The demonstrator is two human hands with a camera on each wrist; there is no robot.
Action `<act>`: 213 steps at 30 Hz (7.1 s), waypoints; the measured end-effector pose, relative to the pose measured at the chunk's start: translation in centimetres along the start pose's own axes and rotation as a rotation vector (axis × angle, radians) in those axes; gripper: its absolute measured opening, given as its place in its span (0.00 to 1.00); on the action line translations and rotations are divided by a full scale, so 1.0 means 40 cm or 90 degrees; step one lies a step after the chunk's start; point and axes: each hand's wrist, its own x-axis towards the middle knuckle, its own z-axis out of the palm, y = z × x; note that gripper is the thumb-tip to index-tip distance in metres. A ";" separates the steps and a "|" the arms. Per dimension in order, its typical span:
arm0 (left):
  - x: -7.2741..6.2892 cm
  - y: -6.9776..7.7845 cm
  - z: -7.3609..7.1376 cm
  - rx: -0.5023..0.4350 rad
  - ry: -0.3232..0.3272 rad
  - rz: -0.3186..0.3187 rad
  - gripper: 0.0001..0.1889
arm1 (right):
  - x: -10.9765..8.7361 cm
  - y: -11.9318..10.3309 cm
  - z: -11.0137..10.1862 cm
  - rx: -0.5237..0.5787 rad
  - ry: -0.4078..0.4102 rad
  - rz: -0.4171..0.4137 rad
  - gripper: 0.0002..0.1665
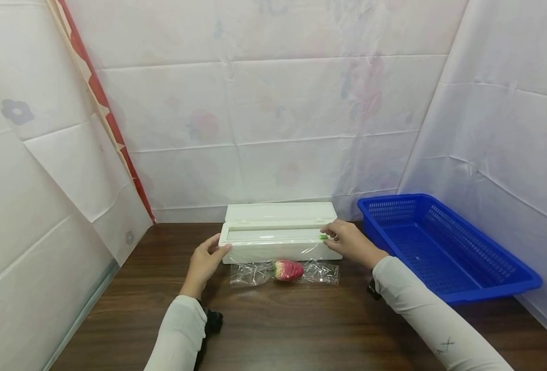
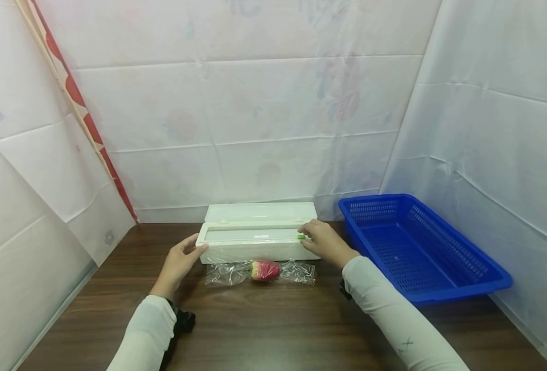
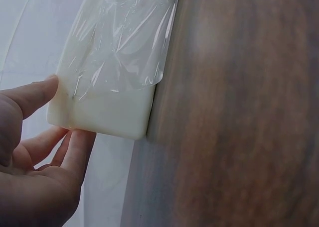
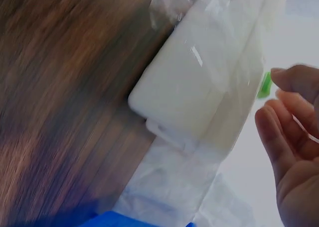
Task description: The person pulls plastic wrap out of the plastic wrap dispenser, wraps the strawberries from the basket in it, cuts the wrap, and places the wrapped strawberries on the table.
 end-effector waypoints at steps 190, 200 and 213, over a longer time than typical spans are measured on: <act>0.008 -0.014 0.007 -0.007 -0.006 0.005 0.35 | 0.073 -0.083 0.057 -0.059 -0.049 0.006 0.09; 0.006 -0.012 0.008 -0.010 -0.005 0.003 0.34 | 0.075 -0.082 0.056 -0.095 -0.064 -0.014 0.12; 0.004 -0.011 0.007 -0.007 -0.006 0.008 0.34 | 0.085 -0.081 0.055 -0.119 -0.085 -0.053 0.14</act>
